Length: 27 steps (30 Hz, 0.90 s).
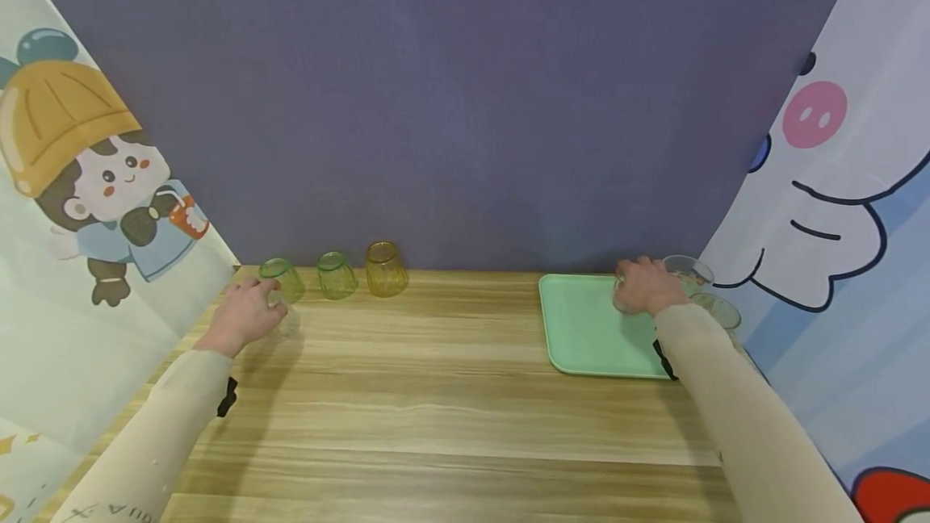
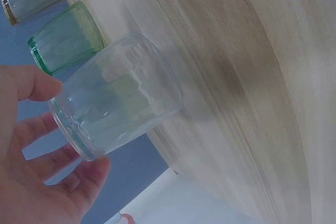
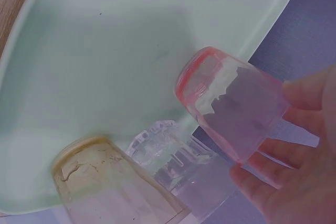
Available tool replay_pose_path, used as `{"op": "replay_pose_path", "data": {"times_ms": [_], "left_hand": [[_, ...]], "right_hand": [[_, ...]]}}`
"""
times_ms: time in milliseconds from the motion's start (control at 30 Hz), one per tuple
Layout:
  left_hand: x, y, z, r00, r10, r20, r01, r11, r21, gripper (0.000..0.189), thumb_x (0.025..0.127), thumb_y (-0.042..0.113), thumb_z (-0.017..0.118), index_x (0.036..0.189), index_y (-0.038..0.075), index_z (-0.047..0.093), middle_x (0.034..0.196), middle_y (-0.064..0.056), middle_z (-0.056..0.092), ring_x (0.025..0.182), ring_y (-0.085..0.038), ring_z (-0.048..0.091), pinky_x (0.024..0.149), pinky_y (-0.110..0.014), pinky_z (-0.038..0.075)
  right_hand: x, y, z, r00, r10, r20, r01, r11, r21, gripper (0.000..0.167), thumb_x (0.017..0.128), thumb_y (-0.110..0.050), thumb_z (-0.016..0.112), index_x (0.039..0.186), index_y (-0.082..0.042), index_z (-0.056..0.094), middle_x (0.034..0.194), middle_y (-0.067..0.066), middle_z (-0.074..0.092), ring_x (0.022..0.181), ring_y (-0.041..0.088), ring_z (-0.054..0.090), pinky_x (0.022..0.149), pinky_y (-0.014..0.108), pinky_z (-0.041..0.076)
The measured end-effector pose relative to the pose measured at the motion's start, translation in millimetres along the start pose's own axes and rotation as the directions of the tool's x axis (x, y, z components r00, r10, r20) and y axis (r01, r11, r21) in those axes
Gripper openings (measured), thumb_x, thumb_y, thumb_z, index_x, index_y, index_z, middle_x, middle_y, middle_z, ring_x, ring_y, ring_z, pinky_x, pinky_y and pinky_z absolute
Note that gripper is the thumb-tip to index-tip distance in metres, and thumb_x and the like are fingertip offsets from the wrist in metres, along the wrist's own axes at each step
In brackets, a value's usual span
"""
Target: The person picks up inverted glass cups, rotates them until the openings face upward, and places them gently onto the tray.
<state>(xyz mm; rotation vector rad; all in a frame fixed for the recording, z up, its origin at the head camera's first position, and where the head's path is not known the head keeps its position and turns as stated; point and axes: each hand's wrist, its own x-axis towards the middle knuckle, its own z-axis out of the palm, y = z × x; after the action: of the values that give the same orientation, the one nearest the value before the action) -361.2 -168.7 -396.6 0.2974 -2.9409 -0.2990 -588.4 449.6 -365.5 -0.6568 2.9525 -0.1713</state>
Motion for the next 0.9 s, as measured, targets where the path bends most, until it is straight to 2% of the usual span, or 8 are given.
{"op": "replay_pose_path", "data": {"times_ms": [200,433,700,900], "left_hand": [[-0.8,0.8,-0.8,1.000,-0.004,0.002,0.004,1.000,-0.003,0.048,0.096,0.021,0.053,0.134,-0.008,0.055,0.130,-0.039,0.051,0.117,-0.059,0.044,0.098,-0.065,0.039],[0.7,-4.2,-0.8,1.000,-0.004,0.016,0.004,0.999,-0.035,0.049,0.096,0.022,0.053,0.135,-0.008,0.054,0.133,-0.041,0.048,0.119,-0.061,0.041,0.099,-0.068,0.039],[4.6,-9.4,1.3,1.000,0.005,0.027,-0.003,0.998,-0.069,0.049,0.096,0.023,0.052,0.134,-0.008,0.054,0.133,-0.041,0.047,0.120,-0.061,0.040,0.099,-0.069,0.038],[4.1,-7.1,2.4,0.999,-0.006,0.032,0.010,0.995,-0.101,0.050,0.097,0.025,0.053,0.135,-0.007,0.053,0.135,-0.041,0.043,0.121,-0.060,0.039,0.099,-0.069,0.038]], "right_hand": [[0.0,-3,1,1.000,-0.009,-0.014,0.009,1.000,-0.017,0.051,0.102,-0.024,0.044,0.144,0.004,0.046,0.138,0.040,0.041,0.127,0.065,0.032,0.090,0.080,0.037],[-1.9,-6,3,0.998,-0.032,-0.054,0.031,0.999,-0.034,0.057,0.093,-0.021,0.052,0.142,0.007,0.046,0.134,0.040,0.044,0.124,0.064,0.035,0.091,0.078,0.039],[-8.6,-7,3,0.997,-0.028,-0.068,0.026,0.999,-0.039,0.053,0.096,-0.027,0.051,0.139,0.004,0.051,0.133,0.037,0.046,0.121,0.061,0.040,0.081,0.077,0.042],[-13.1,-9,4,0.996,-0.033,-0.087,0.030,0.999,-0.038,0.054,0.097,-0.028,0.054,0.141,0.004,0.051,0.138,0.038,0.044,0.124,0.062,0.038,0.086,0.079,0.039]]}}
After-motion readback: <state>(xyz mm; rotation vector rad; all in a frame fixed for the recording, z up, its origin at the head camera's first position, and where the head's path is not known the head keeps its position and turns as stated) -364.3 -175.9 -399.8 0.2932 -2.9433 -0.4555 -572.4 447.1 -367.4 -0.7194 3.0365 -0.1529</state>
